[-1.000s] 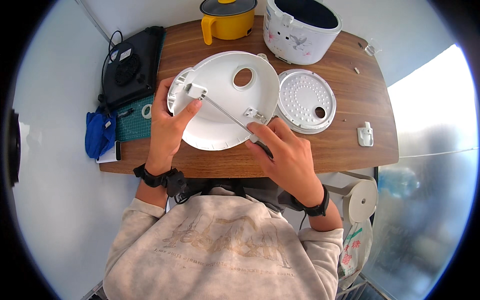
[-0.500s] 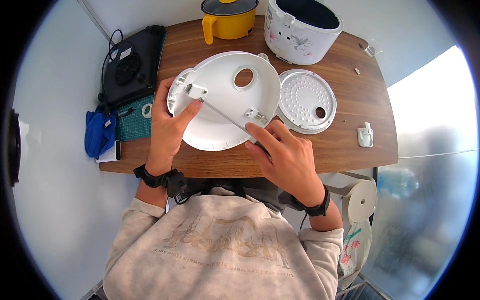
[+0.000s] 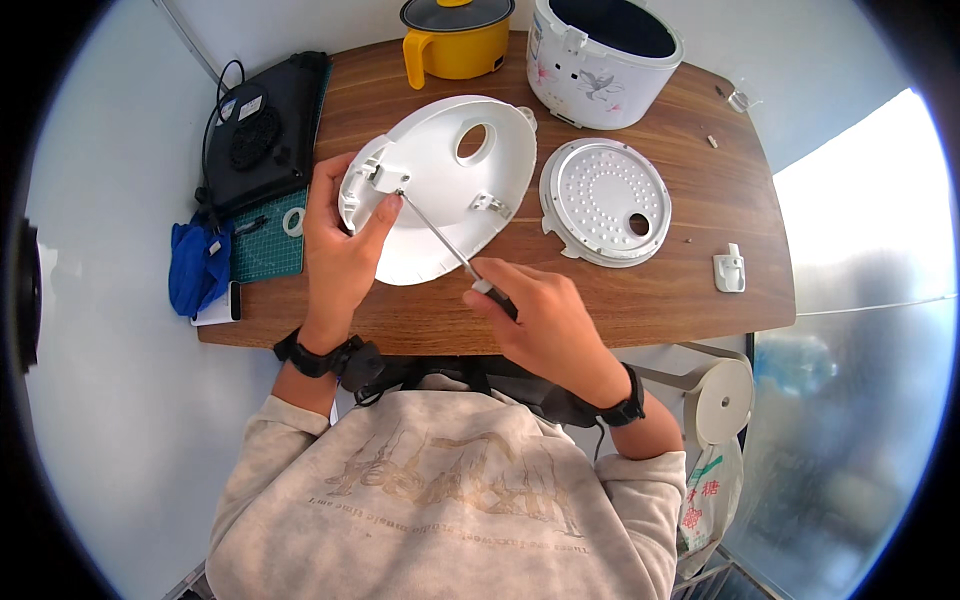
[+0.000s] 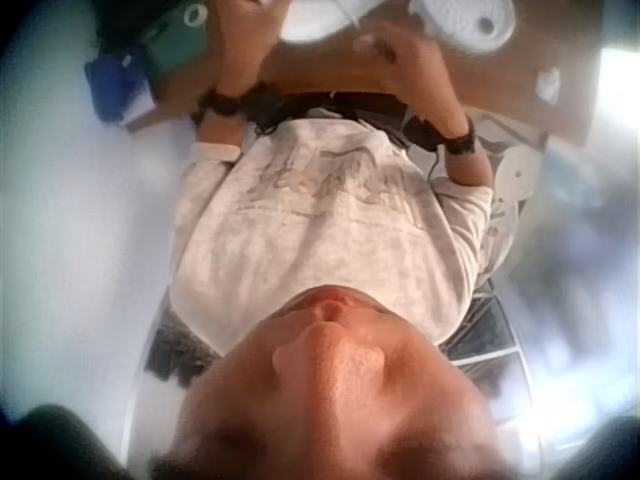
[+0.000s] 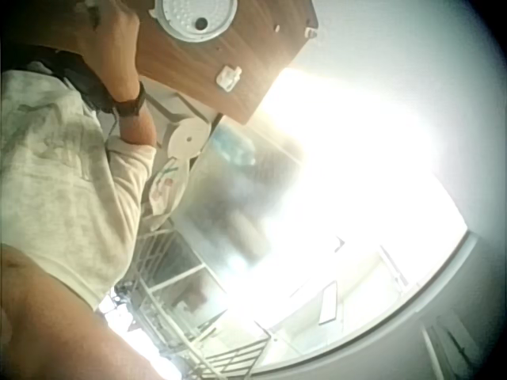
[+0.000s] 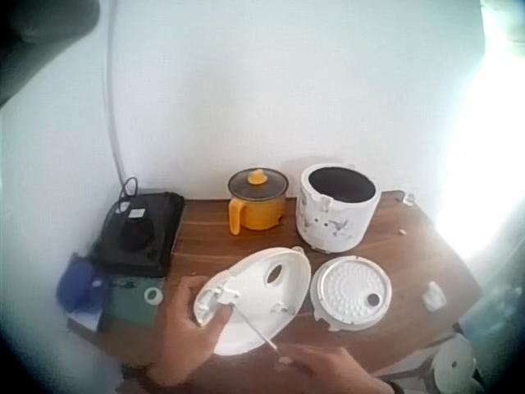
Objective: The person assembles a white plastic appliance lid by hand and with a screwdriver. They insert and tighten screws, fit a central plastic component, and attach the lid to the main body of the appliance.
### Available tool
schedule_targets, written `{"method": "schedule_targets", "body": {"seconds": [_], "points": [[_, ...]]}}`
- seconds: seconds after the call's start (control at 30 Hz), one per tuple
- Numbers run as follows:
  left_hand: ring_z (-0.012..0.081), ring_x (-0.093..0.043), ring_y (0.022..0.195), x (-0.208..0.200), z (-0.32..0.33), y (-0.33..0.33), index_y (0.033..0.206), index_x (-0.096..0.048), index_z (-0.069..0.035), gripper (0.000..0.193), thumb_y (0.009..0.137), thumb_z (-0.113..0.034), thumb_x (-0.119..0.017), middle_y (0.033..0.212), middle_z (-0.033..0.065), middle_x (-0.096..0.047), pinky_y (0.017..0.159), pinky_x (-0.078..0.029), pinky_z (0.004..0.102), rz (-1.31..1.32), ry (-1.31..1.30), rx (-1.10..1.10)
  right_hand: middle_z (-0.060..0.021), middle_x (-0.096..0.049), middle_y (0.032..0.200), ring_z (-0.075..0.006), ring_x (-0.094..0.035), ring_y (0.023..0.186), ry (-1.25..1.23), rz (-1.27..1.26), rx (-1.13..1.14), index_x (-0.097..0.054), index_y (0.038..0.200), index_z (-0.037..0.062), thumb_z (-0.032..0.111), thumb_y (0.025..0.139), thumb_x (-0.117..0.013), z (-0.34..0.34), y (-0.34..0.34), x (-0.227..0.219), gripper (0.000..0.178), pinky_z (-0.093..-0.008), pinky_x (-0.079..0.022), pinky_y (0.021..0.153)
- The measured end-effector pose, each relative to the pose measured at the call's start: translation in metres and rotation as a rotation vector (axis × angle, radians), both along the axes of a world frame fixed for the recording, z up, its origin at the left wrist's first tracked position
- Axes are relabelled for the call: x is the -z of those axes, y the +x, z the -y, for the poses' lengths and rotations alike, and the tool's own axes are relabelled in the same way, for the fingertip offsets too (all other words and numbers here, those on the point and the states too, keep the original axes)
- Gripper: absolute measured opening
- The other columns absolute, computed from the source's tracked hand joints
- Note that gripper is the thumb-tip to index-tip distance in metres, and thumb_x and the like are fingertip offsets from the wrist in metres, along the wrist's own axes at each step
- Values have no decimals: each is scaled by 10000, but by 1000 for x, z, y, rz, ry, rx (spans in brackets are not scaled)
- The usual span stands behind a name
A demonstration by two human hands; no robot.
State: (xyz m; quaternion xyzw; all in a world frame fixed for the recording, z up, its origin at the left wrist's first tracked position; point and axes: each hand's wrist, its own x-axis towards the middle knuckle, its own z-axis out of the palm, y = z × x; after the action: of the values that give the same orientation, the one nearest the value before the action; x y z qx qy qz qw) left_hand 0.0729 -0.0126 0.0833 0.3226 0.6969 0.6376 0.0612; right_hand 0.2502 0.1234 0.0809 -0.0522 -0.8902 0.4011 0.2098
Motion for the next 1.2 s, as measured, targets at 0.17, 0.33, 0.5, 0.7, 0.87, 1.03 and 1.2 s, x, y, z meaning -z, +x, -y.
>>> {"method": "schedule_targets", "body": {"seconds": [0.17,0.33,0.5,0.7,0.87,1.03,1.2], "points": [[179,-640,1058,3,-1,1,1251,-527,-26,425,899,-125,-743,1168,118,-640,898,-520,310,-149,-28,-74,-60,-645,725,-129,-643,551,-840,331,-195,-617,1123,-19,235,1020,-596,6,-3,-14,276,-292,-504,516],[198,-646,1072,4,0,-1,1242,-529,-26,392,912,-106,-725,1164,116,-643,919,-518,324,-342,-1,-105,-67,-616,724,-144,-639,530,-1560,294,-310,-556,1202,-43,309,1072,-480,12,-3,-18,383,-253,-517,473],[191,-644,1049,1,0,-2,1229,-539,-28,378,907,-92,-728,1152,112,-649,913,-517,317,-350,11,-117,-74,-627,760,-150,-652,565,-1621,261,-415,-532,1264,-30,333,1077,-457,11,-6,-7,416,-251,-530,487],[171,-643,1005,2,3,-7,1215,-543,-33,413,882,-131,-767,1120,112,-661,880,-528,303,-184,27,-104,-32,-644,794,-108,-586,585,-911,298,-143,-597,1278,28,263,1078,-457,7,-2,-4,339,-237,-464,525],[162,-673,986,4,5,-15,1239,-523,-49,479,859,-160,-793,1109,105,-669,822,-571,292,23,71,-13,-47,-615,793,-178,-587,627,-1,-43,27,-641,1255,88,164,986,-605,-4,-1,0,282,-293,-457,543],[160,-669,992,-4,5,-10,1254,-517,-32,445,878,-101,-746,1131,128,-657,818,-573,289,104,76,48,-37,-572,840,-209,-606,689,401,2,146,-664,1242,158,112,891,-701,-10,1,-13,356,-343,-481,560],[156,-671,986,-6,5,-8,1264,-512,-31,445,886,-102,-738,1121,123,-661,808,-581,286,114,83,59,-30,-560,851,-186,-611,720,498,2,181,-665,1251,176,84,857,-724,-12,2,-14,408,-330,-486,551]]}}
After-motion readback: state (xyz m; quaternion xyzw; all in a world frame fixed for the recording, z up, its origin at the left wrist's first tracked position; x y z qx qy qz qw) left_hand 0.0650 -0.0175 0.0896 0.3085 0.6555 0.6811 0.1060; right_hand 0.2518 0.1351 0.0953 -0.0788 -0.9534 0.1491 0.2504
